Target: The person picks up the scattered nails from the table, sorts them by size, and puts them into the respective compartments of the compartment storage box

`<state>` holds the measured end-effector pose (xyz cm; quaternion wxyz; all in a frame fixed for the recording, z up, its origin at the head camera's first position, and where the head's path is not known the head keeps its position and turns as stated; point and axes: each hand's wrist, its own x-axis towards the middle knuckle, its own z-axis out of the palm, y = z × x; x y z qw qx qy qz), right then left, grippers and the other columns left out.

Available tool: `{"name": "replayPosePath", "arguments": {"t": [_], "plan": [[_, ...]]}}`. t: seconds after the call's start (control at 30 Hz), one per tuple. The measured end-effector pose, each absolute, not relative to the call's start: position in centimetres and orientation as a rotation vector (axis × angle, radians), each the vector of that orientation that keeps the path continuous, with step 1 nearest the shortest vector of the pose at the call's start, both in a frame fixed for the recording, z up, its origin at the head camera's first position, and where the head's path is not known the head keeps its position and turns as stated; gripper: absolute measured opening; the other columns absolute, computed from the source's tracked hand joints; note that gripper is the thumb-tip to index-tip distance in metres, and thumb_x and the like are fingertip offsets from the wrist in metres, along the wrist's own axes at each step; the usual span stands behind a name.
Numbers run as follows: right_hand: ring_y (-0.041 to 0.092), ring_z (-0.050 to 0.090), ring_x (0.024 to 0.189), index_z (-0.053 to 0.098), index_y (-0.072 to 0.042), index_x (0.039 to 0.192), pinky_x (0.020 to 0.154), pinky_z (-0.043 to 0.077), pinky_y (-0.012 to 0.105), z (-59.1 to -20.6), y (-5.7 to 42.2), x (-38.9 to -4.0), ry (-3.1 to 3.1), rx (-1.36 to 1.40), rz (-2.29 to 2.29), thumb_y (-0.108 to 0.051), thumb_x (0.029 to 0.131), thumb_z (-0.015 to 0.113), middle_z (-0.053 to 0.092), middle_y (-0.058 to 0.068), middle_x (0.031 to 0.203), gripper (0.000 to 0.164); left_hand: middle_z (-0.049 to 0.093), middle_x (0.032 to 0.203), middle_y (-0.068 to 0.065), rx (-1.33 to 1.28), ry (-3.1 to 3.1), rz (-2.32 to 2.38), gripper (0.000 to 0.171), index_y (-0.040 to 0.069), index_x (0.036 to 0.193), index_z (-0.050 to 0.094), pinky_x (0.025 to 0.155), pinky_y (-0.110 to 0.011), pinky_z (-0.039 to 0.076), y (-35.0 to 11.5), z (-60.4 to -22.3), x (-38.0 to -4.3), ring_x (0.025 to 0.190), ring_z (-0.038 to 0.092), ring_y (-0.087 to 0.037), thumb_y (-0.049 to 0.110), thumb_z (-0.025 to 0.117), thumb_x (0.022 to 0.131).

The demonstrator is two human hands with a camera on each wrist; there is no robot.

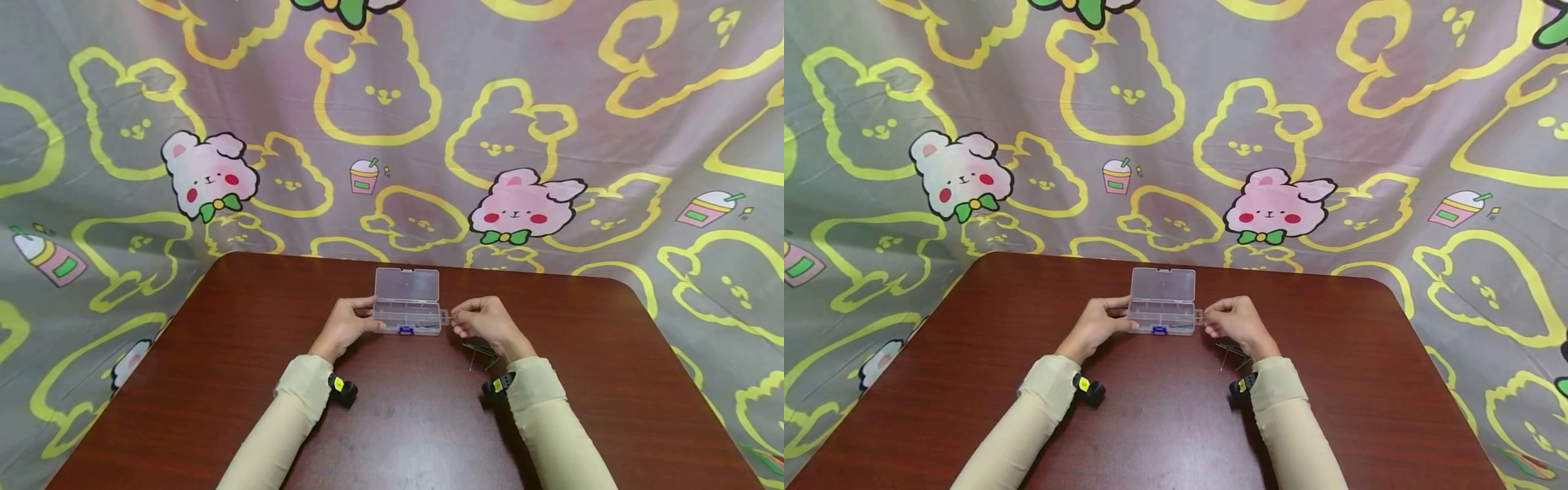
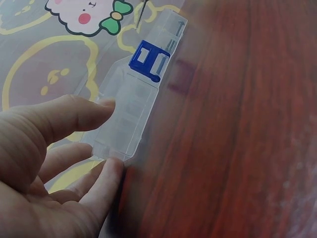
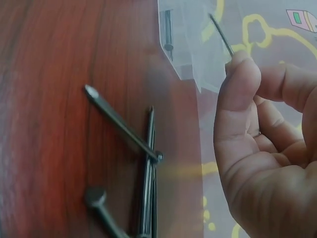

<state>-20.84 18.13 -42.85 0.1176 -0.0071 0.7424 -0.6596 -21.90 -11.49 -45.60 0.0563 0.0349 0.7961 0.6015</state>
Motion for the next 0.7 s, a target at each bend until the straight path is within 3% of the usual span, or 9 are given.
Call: {"name": "replayPosePath", "arguments": {"t": [0.7], "plan": [[0.014,0.063,0.061,0.065,0.021,0.106,0.057,0.056,0.026,-42.8,15.8,-21.9,2.26,0.016,-1.914,0.005,0.096,0.059,0.069,0.022,0.084,0.02,0.063,0.133,-0.013,0.092,2.404,1.837,0.066,0.004,0.137,0.063,0.079,-0.03,0.056,-11.5,-45.8,-21.9,0.117,0.06,-0.028,-0.003,0.086,0.075]]}}
